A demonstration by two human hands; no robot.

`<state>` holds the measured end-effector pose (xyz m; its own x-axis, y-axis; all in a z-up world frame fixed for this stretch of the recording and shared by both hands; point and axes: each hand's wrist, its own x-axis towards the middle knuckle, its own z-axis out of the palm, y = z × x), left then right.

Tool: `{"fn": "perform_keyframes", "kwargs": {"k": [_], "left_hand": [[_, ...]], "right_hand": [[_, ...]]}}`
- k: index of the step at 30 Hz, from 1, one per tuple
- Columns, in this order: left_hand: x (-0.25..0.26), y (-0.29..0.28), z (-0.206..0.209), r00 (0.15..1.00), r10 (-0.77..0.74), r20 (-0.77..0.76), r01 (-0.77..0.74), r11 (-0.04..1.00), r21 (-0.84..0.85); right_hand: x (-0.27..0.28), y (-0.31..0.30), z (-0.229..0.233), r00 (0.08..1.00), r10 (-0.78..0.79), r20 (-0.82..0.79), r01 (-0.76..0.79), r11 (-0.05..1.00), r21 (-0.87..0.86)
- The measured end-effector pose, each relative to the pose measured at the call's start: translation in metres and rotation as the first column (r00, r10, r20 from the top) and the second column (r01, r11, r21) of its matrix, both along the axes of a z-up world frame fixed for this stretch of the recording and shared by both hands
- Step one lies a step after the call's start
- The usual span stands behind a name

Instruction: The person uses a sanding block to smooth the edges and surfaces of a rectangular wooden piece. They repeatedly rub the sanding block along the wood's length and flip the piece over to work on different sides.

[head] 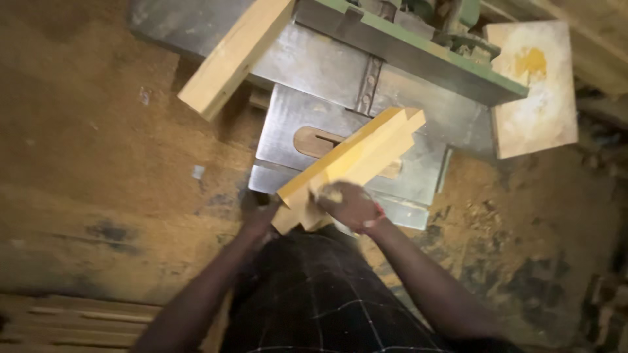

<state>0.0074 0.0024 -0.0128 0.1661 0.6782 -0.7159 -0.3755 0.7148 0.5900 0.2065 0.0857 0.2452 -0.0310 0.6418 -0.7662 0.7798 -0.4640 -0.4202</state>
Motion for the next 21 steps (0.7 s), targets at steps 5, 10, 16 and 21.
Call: {"fn": "perform_keyframes", "kwargs": {"k": [5,10,16,21], "left_hand": [[0.000,-0.008,-0.031,0.989,-0.064,0.132,0.088,0.978,-0.187],[0.004,0.005,0.002,0.968,0.024,0.249,0.034,0.973,-0.228],[-0.011,-0.013,-0.021,0.996,-0.016,0.090,0.031,0.985,-0.167],[-0.003,-0.017,-0.037,1.000,-0.001,-0.002,0.000,0.977,-0.213]], "right_hand": [[0.055,0.002,-0.011,0.963,-0.139,-0.229,0.172,0.977,0.130],[0.124,0.010,-0.029,0.930,0.321,0.178,-0.324,0.488,0.811],[0.163,0.040,-0.064,0.858,0.456,0.234,-0.434,0.402,0.806],[0.172,0.037,-0.059,0.882,0.436,0.179,-0.431,0.593,0.680]]}}
